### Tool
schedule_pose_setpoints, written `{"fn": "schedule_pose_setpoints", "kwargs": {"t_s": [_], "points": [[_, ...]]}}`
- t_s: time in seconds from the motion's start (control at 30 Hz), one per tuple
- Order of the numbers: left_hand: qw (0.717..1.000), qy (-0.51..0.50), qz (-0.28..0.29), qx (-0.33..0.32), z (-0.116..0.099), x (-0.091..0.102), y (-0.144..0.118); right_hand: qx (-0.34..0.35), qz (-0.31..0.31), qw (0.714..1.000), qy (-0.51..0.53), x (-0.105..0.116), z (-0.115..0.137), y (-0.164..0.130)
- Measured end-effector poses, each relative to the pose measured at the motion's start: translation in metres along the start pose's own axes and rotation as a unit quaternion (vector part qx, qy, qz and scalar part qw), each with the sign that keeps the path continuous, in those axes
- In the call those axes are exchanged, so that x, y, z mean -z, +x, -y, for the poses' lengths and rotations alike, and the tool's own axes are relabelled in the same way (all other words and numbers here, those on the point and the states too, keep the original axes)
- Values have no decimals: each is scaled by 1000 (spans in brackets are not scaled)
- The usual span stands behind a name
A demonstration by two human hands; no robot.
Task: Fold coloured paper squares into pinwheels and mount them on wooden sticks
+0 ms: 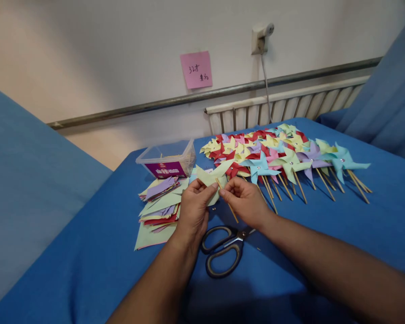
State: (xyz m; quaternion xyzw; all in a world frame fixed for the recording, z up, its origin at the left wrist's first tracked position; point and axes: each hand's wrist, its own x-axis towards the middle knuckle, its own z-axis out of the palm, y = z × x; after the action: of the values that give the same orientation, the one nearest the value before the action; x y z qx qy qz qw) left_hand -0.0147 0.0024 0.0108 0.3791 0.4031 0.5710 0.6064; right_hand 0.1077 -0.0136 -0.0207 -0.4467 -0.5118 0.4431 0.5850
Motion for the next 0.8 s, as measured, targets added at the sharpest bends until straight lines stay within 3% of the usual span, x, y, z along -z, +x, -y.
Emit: {"fn": "schedule_pose_setpoints", "kwargs": {"t_s": [0.33,0.6,0.8], "points": [[1000,16,-15,5,1,-1,1,-33,20,999,10,-1,0,0],[1000,1,6,-10,-4,-1,-1,40,10,997,-58,2,-9,-1],[999,-13,34,-25,-4,0,-1,84,2,988,-131,5,-2,-7]]}}
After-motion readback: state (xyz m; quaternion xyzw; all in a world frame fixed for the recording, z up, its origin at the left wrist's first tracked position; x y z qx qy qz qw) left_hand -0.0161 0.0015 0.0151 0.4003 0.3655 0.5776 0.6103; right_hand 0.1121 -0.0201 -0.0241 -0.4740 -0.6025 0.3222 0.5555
